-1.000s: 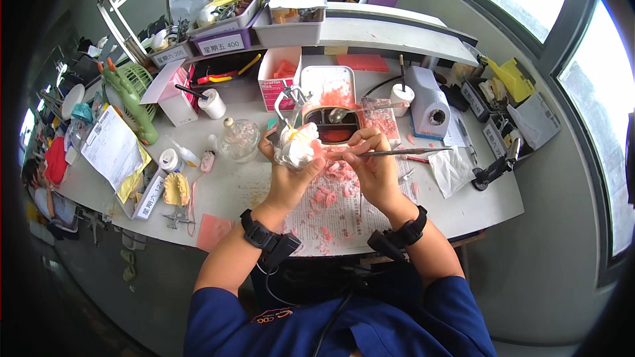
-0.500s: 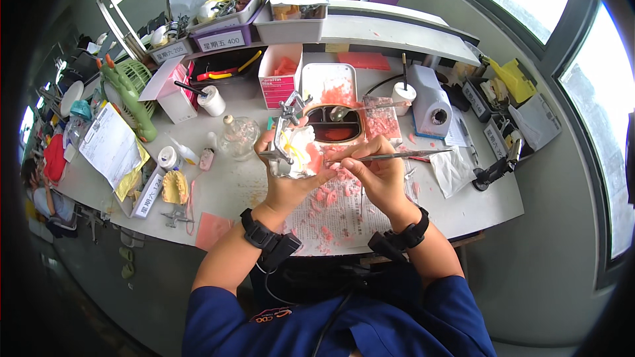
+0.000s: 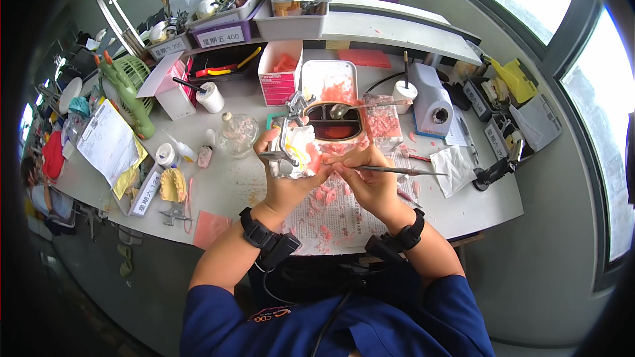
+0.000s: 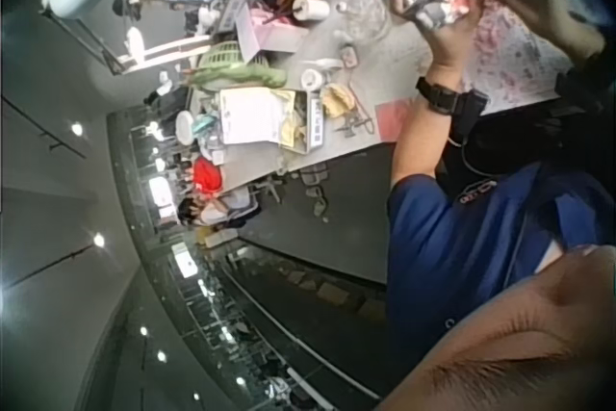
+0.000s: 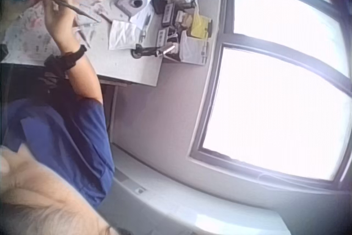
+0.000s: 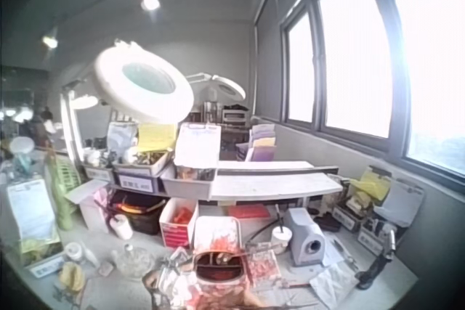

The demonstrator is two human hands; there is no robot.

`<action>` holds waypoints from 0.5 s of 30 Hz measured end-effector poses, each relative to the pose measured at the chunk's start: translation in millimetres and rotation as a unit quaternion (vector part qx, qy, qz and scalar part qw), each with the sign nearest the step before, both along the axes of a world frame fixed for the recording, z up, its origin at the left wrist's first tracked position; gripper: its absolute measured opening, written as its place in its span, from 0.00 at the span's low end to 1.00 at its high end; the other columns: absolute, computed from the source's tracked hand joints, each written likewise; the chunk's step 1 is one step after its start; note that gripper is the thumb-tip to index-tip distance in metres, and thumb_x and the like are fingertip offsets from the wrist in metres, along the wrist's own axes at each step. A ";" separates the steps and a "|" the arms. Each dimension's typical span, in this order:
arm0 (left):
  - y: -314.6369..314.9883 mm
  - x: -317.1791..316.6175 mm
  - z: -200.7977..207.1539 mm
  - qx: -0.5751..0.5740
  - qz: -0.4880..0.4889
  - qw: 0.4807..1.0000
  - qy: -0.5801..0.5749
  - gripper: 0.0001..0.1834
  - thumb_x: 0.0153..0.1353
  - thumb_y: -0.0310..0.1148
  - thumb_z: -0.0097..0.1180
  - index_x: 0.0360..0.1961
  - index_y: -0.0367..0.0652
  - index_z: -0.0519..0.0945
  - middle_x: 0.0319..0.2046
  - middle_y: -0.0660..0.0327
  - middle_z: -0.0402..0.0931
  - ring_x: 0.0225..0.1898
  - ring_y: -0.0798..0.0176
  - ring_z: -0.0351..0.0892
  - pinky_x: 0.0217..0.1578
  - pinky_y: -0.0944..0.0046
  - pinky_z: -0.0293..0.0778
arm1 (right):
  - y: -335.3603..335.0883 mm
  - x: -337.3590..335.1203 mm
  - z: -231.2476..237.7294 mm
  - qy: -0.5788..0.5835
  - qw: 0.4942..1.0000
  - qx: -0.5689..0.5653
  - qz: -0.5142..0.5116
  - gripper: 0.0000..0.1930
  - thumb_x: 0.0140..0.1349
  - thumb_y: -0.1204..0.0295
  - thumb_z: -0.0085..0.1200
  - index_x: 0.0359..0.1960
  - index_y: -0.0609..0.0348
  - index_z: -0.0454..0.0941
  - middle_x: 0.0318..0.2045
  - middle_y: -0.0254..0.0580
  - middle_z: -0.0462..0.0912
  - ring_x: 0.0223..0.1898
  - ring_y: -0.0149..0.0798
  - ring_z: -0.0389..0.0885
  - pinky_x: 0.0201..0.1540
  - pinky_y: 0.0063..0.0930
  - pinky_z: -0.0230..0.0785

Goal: Apply and shape pink dental wax on a plaster tooth model.

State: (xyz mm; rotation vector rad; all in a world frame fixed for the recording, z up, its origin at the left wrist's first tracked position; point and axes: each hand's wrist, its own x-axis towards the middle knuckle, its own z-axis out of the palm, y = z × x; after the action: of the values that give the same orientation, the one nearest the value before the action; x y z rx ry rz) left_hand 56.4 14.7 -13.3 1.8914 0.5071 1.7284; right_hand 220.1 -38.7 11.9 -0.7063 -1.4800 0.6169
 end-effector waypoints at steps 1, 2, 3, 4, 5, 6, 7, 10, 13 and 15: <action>0.4 -0.8 0.1 0.006 0.005 1.000 0.006 0.52 0.44 0.25 0.76 0.62 0.48 0.48 0.59 0.43 0.62 0.61 0.51 0.66 0.60 0.53 0.64 | -0.2 -0.8 0.9 -0.030 0.999 0.033 -0.024 0.09 0.57 0.84 0.62 0.30 0.63 0.72 0.29 0.43 0.82 0.34 0.38 0.86 0.39 0.27 0.77; 1.0 -0.7 -0.3 0.006 0.005 1.000 0.007 0.52 0.44 0.25 0.76 0.62 0.48 0.48 0.59 0.43 0.62 0.61 0.51 0.66 0.60 0.53 0.64 | -1.1 -1.4 3.8 -0.030 0.999 0.033 -0.023 0.09 0.57 0.84 0.62 0.30 0.63 0.72 0.29 0.43 0.82 0.34 0.38 0.86 0.39 0.27 0.77; 1.8 -0.5 -1.8 0.003 0.002 1.000 0.001 0.52 0.45 0.25 0.75 0.62 0.47 0.48 0.59 0.44 0.62 0.61 0.51 0.66 0.61 0.53 0.63 | -2.6 -2.3 7.8 -0.058 0.996 0.052 -0.035 0.08 0.57 0.85 0.61 0.29 0.63 0.72 0.29 0.44 0.82 0.35 0.39 0.86 0.39 0.27 0.77; 2.5 -0.5 -3.3 0.001 0.000 1.000 -0.004 0.52 0.46 0.26 0.75 0.62 0.46 0.47 0.59 0.45 0.62 0.61 0.52 0.66 0.61 0.53 0.63 | -3.1 -2.6 9.9 -0.087 0.993 0.072 -0.046 0.08 0.57 0.85 0.60 0.29 0.63 0.72 0.29 0.45 0.81 0.36 0.40 0.86 0.39 0.27 0.77; 2.6 -0.7 -4.8 0.001 0.000 1.000 -0.003 0.52 0.46 0.26 0.75 0.62 0.46 0.47 0.59 0.45 0.62 0.61 0.52 0.66 0.61 0.53 0.63 | -1.4 -1.5 8.2 -0.086 0.993 0.072 -0.046 0.08 0.57 0.85 0.60 0.29 0.63 0.72 0.29 0.45 0.81 0.36 0.40 0.86 0.39 0.27 0.77; 2.5 0.3 -6.0 -0.020 -0.001 1.000 -0.002 0.52 0.46 0.26 0.75 0.62 0.45 0.47 0.59 0.45 0.63 0.62 0.52 0.66 0.62 0.54 0.63 | 0.8 1.0 6.7 -0.104 0.990 0.074 -0.058 0.08 0.59 0.85 0.58 0.31 0.62 0.72 0.32 0.46 0.82 0.38 0.39 0.85 0.40 0.28 0.77; 1.9 1.0 -6.3 -0.040 -0.003 0.999 0.000 0.52 0.47 0.27 0.75 0.63 0.45 0.47 0.59 0.46 0.63 0.62 0.53 0.66 0.62 0.54 0.63 | 1.7 2.3 6.4 -0.121 0.987 0.077 -0.070 0.07 0.61 0.85 0.57 0.33 0.62 0.71 0.34 0.47 0.83 0.40 0.39 0.85 0.41 0.28 0.78; -3.8 3.2 -0.4 -0.111 -0.055 0.989 -0.075 0.52 0.46 0.28 0.75 0.63 0.44 0.47 0.60 0.47 0.62 0.62 0.54 0.65 0.61 0.54 0.63 | -5.6 -3.3 17.9 0.280 0.946 -0.067 0.148 0.07 0.64 0.84 0.53 0.38 0.61 0.67 0.38 0.50 0.83 0.44 0.39 0.83 0.45 0.28 0.78; -3.6 1.9 -0.2 -0.069 -0.015 0.997 -0.043 0.52 0.45 0.28 0.76 0.63 0.44 0.48 0.60 0.49 0.61 0.60 0.56 0.66 0.60 0.56 0.64 | -0.2 1.9 18.5 0.179 0.973 -0.047 0.136 0.08 0.66 0.83 0.51 0.41 0.61 0.64 0.39 0.50 0.82 0.45 0.38 0.82 0.48 0.28 0.77; -2.1 0.8 -2.8 -0.073 -0.005 0.997 -0.026 0.52 0.45 0.29 0.76 0.63 0.43 0.49 0.59 0.50 0.60 0.60 0.57 0.66 0.59 0.57 0.65 | 0.1 7.6 9.9 0.127 0.980 -0.067 0.139 0.08 0.65 0.83 0.53 0.38 0.62 0.66 0.39 0.50 0.82 0.45 0.37 0.82 0.48 0.28 0.77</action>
State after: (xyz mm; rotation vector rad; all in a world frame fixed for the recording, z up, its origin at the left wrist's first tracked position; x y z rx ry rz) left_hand 57.2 12.6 -16.1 1.7401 0.5860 1.6816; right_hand 227.8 -38.7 21.9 -0.5050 -1.3153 0.9919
